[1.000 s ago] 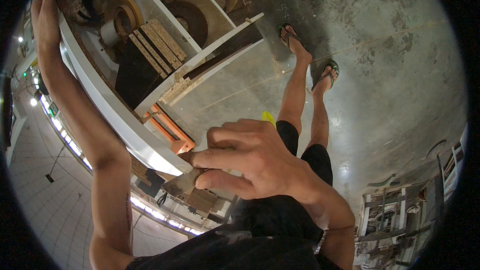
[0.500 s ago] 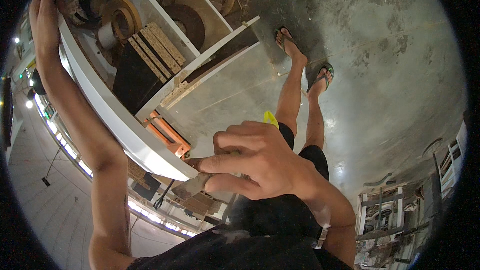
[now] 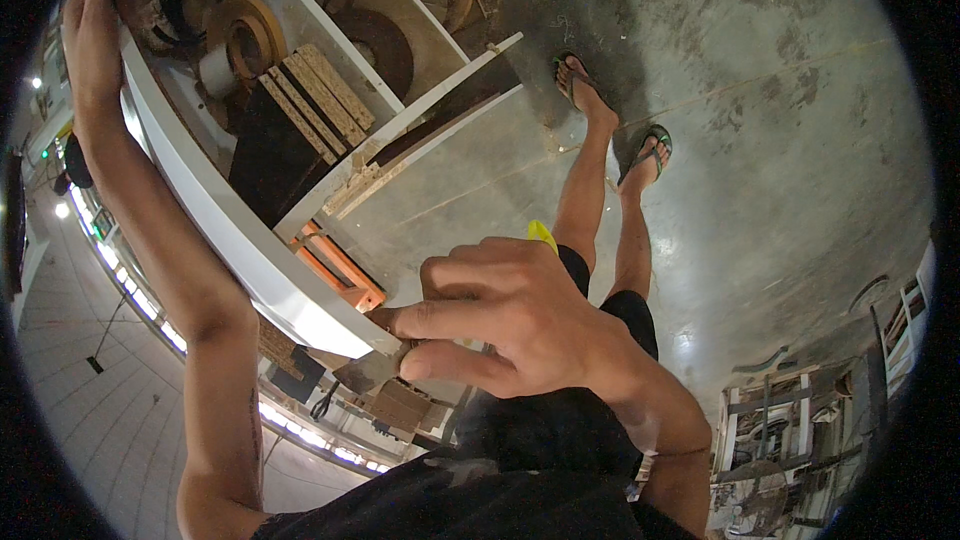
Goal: The person repeatedly picks up white rectangular sheets from a conveyor, uses a utility knife to trim edges, and places the trimmed pieces back on the conveyor. The person handles each sheet individually, scoring and snapping off excess material.
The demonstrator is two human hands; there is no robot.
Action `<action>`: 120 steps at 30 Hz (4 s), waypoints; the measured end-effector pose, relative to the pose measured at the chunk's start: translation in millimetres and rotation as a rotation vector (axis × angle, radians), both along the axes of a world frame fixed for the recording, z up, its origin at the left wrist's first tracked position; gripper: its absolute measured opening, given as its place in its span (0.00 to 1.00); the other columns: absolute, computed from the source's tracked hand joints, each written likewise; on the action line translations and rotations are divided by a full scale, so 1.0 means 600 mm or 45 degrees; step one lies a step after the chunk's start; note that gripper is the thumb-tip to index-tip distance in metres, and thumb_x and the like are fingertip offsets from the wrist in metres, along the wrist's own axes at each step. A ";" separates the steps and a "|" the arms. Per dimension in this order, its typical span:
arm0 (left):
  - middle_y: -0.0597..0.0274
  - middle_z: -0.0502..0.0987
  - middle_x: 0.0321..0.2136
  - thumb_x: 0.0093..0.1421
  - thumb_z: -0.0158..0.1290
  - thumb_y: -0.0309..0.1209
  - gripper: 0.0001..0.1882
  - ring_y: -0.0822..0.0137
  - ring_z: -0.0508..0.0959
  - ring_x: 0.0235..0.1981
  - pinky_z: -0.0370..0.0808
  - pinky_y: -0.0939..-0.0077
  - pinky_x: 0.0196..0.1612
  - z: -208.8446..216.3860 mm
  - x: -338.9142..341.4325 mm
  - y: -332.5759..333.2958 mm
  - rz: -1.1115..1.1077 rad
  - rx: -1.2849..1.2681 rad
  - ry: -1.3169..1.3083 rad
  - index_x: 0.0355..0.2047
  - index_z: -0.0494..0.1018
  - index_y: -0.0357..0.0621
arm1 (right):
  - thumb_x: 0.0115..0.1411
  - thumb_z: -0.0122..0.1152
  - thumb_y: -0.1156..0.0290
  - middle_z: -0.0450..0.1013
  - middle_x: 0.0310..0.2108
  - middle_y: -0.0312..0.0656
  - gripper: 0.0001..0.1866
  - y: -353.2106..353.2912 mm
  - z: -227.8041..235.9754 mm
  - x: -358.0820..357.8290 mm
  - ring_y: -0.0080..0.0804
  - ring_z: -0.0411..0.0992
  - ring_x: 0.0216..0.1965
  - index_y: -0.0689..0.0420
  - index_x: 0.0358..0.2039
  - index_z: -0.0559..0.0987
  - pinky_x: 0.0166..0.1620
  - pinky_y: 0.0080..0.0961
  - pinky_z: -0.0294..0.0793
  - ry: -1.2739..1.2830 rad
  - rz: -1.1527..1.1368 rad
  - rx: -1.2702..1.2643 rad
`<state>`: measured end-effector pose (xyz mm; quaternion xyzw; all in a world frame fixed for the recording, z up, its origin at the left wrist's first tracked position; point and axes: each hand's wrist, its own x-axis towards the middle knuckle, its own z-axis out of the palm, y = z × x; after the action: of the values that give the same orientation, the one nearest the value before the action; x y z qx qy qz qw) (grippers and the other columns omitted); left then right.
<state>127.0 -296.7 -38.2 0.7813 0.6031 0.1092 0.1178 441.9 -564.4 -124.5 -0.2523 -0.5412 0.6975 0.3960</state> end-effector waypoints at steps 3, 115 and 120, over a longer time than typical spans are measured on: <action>0.72 0.55 0.11 0.74 0.33 0.72 0.40 0.74 0.52 0.15 0.74 0.64 0.29 0.001 0.012 -0.006 0.043 -0.012 0.002 0.16 0.56 0.56 | 0.62 0.74 0.49 0.72 0.25 0.35 0.18 0.005 -0.002 -0.005 0.30 0.72 0.24 0.52 0.38 0.88 0.26 0.30 0.66 0.027 -0.006 -0.002; 0.76 0.58 0.16 0.76 0.44 0.61 0.33 0.76 0.57 0.18 0.50 0.75 0.25 -0.006 0.072 -0.070 0.169 0.169 0.009 0.20 0.66 0.52 | 0.67 0.68 0.48 0.72 0.30 0.34 0.19 -0.039 0.045 -0.015 0.30 0.64 0.32 0.51 0.44 0.90 0.39 0.34 0.58 -0.149 0.037 -0.267; 0.76 0.57 0.15 0.76 0.43 0.61 0.34 0.76 0.57 0.18 0.50 0.74 0.25 -0.002 0.052 -0.064 0.099 0.164 0.006 0.19 0.65 0.52 | 0.67 0.69 0.49 0.72 0.29 0.35 0.19 -0.038 0.043 -0.009 0.30 0.65 0.31 0.52 0.43 0.90 0.38 0.34 0.58 -0.116 0.104 -0.292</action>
<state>158.2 -335.1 -39.2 0.7636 0.6249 0.1503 0.0614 436.6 -587.0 -98.5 -0.3051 -0.4853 0.7581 0.3109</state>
